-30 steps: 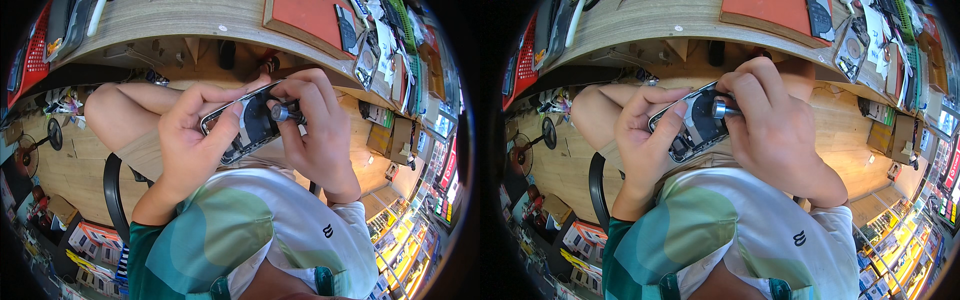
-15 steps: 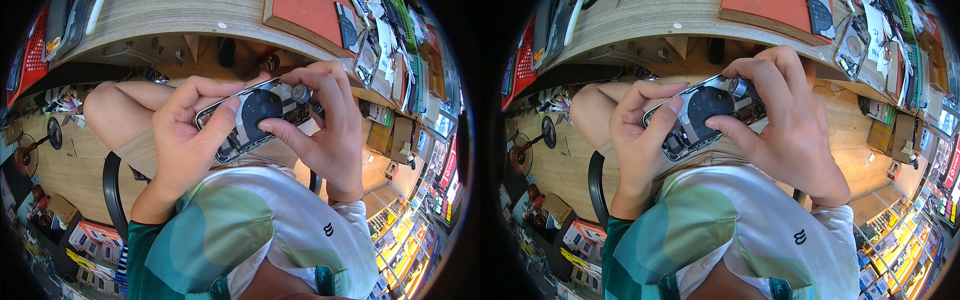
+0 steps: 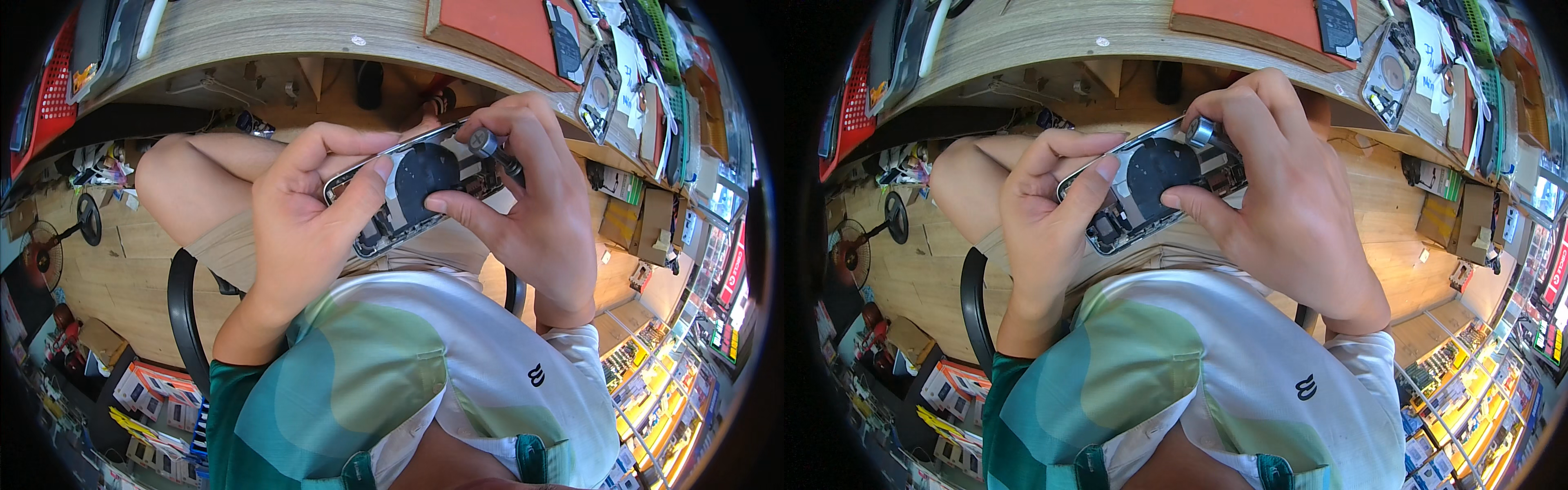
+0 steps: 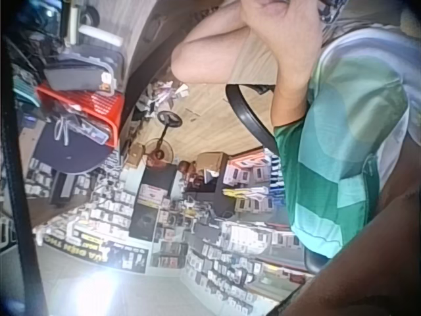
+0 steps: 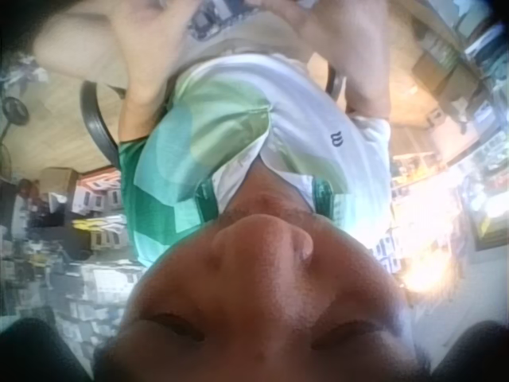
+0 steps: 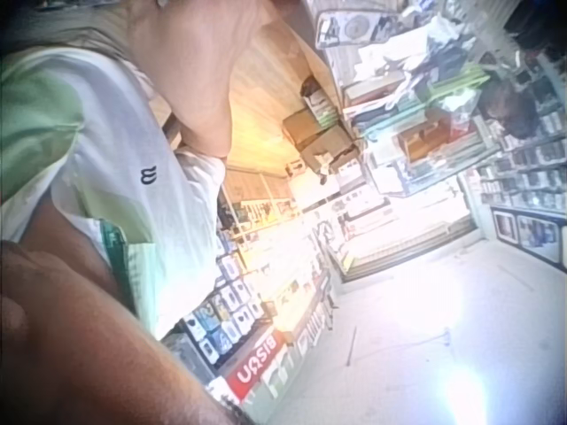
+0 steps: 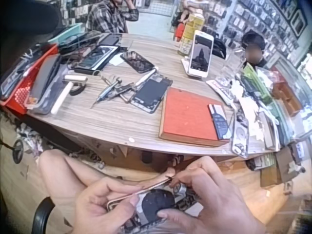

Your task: The person uses a precision screwdriver to remove screws from the internal frame of a disassembled smartphone. They carefully unscrew multiple fasteners around the battery and camera areas, then set the tool down and inspect the device.

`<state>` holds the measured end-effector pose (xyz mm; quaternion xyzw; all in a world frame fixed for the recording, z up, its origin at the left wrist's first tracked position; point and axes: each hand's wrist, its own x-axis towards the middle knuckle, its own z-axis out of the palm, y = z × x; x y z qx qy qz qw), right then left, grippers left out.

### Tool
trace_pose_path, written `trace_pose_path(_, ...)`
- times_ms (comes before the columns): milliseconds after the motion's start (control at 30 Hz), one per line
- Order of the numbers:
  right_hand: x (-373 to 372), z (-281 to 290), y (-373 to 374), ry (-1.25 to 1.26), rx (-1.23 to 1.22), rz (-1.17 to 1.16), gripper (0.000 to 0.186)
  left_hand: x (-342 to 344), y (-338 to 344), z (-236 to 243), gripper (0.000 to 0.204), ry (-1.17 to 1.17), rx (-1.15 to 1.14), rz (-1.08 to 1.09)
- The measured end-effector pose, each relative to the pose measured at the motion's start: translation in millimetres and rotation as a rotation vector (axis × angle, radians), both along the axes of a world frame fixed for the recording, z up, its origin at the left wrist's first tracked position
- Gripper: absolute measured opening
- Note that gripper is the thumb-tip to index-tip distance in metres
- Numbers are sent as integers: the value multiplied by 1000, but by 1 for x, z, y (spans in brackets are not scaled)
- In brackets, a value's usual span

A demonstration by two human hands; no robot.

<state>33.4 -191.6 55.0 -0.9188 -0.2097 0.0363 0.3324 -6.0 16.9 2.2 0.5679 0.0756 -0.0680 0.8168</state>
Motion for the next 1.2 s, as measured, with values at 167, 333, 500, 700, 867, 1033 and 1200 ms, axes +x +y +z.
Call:
trace_pose_path(167,6,1,-1,31,77,9,53,0,-2,-5,18,-3,-23,30)
trace_pose_path(333,12,11,-8,91,111,-160,47,1,8,-8,20,28,-57,-22)
trace_pose_path(500,19,3,-21,95,141,-102,53,1,7,-8,20,25,-85,-31)
trace_pose_path(700,16,0,-16,120,182,-73,67,2,7,-7,20,17,-81,-45)
trace_pose_path(867,14,6,-4,145,103,-127,66,3,3,-4,16,45,-99,-26)
trace_pose_path(1033,23,6,-3,43,112,-14,46,4,3,-2,17,47,-124,-53)
trace_pose_path(1200,33,9,0,6,162,177,28,5,6,-4,20,41,-154,-105)
